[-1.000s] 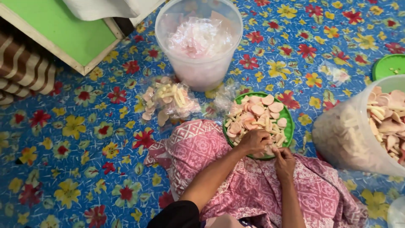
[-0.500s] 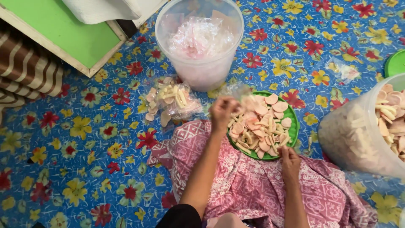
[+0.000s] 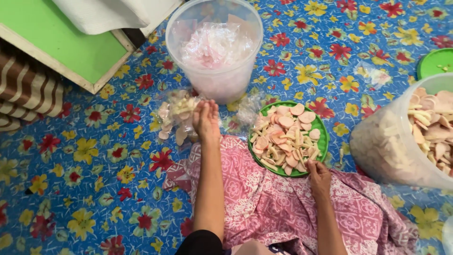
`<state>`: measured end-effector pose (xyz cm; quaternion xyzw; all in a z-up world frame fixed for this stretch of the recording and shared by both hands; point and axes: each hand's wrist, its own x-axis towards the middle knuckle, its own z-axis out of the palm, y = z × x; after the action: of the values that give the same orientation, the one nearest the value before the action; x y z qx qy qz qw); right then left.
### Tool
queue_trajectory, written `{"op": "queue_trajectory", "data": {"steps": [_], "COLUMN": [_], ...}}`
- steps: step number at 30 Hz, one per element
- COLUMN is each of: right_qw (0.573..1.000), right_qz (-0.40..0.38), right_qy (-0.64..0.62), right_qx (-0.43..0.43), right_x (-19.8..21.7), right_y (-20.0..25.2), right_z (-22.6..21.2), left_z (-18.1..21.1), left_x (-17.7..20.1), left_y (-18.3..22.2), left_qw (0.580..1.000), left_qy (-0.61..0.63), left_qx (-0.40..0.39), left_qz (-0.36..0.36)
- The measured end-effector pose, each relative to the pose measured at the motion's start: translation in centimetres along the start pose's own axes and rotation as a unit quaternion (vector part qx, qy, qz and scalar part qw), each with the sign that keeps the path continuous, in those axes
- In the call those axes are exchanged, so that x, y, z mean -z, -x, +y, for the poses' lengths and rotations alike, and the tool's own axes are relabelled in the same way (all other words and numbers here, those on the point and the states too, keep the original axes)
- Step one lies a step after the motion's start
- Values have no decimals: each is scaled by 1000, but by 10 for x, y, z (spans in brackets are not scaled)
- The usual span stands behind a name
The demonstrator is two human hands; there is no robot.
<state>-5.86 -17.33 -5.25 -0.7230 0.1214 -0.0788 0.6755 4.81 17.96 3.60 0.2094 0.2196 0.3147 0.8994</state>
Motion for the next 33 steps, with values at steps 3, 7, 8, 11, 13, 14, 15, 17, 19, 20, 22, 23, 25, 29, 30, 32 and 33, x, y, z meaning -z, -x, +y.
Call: {"op": "queue_trajectory", "data": {"steps": [3,7,8,11,13,14,15,17,19,20,22,23,25,29,30,32,33], "right_qw": [1000,1000,1000,1000,1000,1000,1000,1000,1000,1000,1000,1000,1000,1000,1000,1000,1000], "right_qz": [-5,1,-2,-2,1,-3,-8,-5,-2,-5,-8,-10,-11,-18,-19,-20,-21], "right_qy": [5,0,0,-3,-5,8,21,20,20,15,10,6,2,3,3,5,8], "right_qx": [5,6,8,7,4,12,21,19,18,15,10,5,-4,-3,-3,-2,-1], "right_x": [2,3,1,-3,-4,-3,-2,-2,-2,-3,-4,-5,-6,-4,-4,-3,-4], "right_y": [2,3,4,9,10,10,10,9,7,7,7,7,6,3,3,1,1], "right_z": [-6,3,-3,-19,-27,-30,-32,-29,-29,-29,-33,-35,-36,-30,-28,-28,-28], "left_z": [-9,-66,-79,-123,-130,-122,-114,-117,-127,-135,-142,-142,-142,-142,-141,-150,-155], "left_x": [-23,-4,1,30,32,22,13,19,28,34,39,37,37,34,31,32,32], "left_y": [23,-18,-29,-66,-69,-58,-47,-46,-52,-60,-65,-63,-63,-64,-63,-71,-75], "left_qw": [987,943,870,705,635,577,515,493,470,452,434,431,425,533,558,600,640], "left_qy": [-152,-316,-476,-675,-723,-775,-822,-835,-847,-858,-869,-863,-858,-821,-807,-766,-721], "left_qx": [24,-12,-50,-125,-162,-126,-89,-93,-98,-99,-98,-132,-164,-95,-103,-149,-195], "left_qz": [-40,-101,-118,-177,-220,-223,-226,-228,-230,-224,-218,-227,-237,-183,-165,-172,-179]}}
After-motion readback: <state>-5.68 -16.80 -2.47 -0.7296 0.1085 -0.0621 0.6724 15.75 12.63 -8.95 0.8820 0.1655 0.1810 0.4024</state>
